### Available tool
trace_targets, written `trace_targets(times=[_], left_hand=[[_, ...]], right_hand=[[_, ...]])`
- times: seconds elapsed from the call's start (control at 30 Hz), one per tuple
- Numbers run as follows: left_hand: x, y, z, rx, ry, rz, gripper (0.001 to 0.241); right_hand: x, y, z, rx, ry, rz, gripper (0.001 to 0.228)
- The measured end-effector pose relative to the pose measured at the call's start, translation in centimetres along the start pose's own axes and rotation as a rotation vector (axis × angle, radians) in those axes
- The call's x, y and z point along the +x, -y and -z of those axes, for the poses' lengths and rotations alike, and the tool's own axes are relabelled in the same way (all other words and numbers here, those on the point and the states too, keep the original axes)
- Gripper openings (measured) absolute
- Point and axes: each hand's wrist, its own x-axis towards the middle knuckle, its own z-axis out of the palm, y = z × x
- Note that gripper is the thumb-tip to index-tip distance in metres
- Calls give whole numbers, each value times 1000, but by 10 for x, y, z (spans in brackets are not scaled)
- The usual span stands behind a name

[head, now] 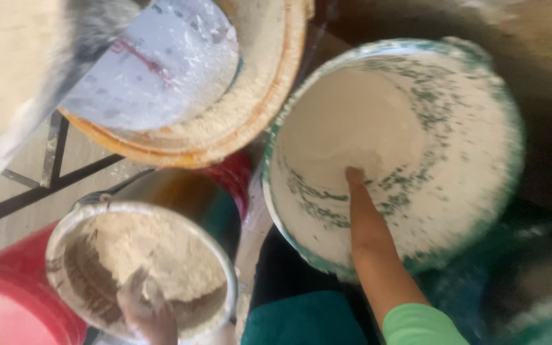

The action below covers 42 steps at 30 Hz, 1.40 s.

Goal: The person mixes a liquid in a bucket by hand, then scoops flour from a green bucket into a metal bowl and adds it to the liquid. The person continues to mix the flour and liquid together by hand.

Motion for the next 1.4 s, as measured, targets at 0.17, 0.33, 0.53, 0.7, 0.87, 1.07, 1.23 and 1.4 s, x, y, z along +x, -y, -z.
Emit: trace_targets(times=[0.17, 0.33, 0.53, 0.7, 0.87, 1.07, 1.23, 1.4], left_hand=[[4, 2, -5, 70, -24, 155, 22], [16, -21, -13, 100, -5, -34, 20], [9, -53, 10, 46, 23, -52, 18], [18, -91, 52, -28, 59, -132, 20], [21, -116, 97, -168, 89, -172, 26], [27, -135, 142, -304, 48, -210, 33], [32, -136, 159, -392, -21, -206, 30], [39, -136, 168, -435, -117, -185, 26]], right_hand=[[20, 41, -58, -96, 38, 105, 31], [23, 105, -73, 11, -70, 505, 29], [-44, 111, -22, -214, -343, 823, 28], [-148, 107, 60, -563, -663, 875, 27], [-270, 87, 141, -600, -1070, 795, 28], [-400, 84, 237, -637, -756, 708, 17], [-465, 104, 301, -707, -998, 809, 10], [-477, 169, 363, -618, -1313, 1049, 10]])
